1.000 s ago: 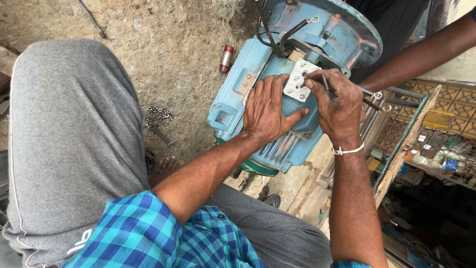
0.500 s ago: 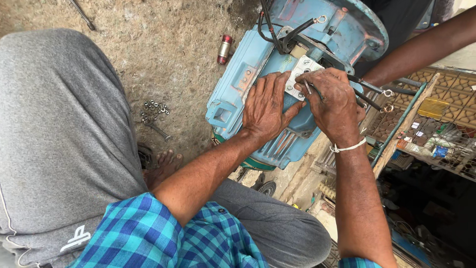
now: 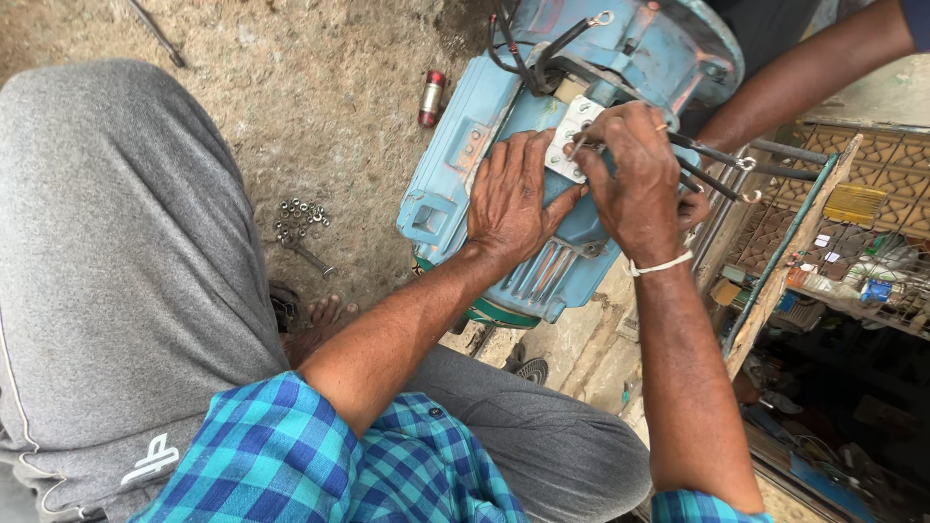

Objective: The person sits on the floor and uses an Allen key to tighten screws on a terminal box attached to a blue electric motor. The person adjusts the position of the terminal box and secures it to the motor housing.

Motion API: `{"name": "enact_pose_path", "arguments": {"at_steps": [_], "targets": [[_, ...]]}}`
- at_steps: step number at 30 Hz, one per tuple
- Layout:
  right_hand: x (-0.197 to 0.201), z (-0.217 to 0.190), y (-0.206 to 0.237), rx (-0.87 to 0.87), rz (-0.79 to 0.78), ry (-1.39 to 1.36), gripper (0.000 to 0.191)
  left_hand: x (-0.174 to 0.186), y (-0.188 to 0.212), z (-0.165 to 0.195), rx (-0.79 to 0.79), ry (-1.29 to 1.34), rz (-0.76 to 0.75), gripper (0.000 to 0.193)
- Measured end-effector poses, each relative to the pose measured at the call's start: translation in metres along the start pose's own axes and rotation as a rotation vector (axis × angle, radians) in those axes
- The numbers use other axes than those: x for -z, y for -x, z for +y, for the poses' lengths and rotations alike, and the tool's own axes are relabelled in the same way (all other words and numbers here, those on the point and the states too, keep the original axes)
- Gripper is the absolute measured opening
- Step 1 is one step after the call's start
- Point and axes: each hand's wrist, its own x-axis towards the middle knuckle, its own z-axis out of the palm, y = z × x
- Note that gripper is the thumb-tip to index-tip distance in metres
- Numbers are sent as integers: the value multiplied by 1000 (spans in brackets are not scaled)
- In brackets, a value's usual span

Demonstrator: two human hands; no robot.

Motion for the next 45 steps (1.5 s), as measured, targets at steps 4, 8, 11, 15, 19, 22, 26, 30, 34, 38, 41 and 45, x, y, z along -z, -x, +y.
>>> {"name": "enact_pose_path", "arguments": {"at_steps": [4, 8, 11, 15, 19, 22, 26, 30, 34, 38, 41, 45], "targets": [[-1, 0, 7, -22, 24, 10, 24, 9, 4, 5, -44, 67, 31, 83], [-1, 4, 16, 12, 69, 36, 27, 38, 5, 6, -123, 188, 119, 77], [-4, 7, 22, 41, 95, 13, 25, 55, -4, 11, -133, 195, 101, 44], [-8, 12, 27, 42, 120, 0, 26, 60, -22, 28, -158, 348, 12, 22], [-8, 17, 34, 35, 120, -77, 27, 50, -26, 40, -168, 366, 27, 21], [-8, 18, 39, -1, 113, -100, 26, 42, -17, 35, -84, 369, -8, 23], [-8, 19, 43, -14, 97, -129, 24, 32, -24, 26, -251, 247, 4, 15], [-7, 20, 45, -18, 68, -197, 19, 38, -42, 22, -417, -75, -76, 11], [-17, 19, 46, -27, 138, -134, 23, 50, -34, 23, -504, -39, 85, 18], [-28, 22, 47, 61, 181, 25, 29, 45, -24, 31, -266, 150, 80, 21], [-32, 24, 46, 21, 177, 29, 27, 40, -28, 35, -74, 248, -16, 34], [-27, 28, 48, 5, 150, -70, 29, 40, -33, 36, -255, 151, -13, 11]]}}
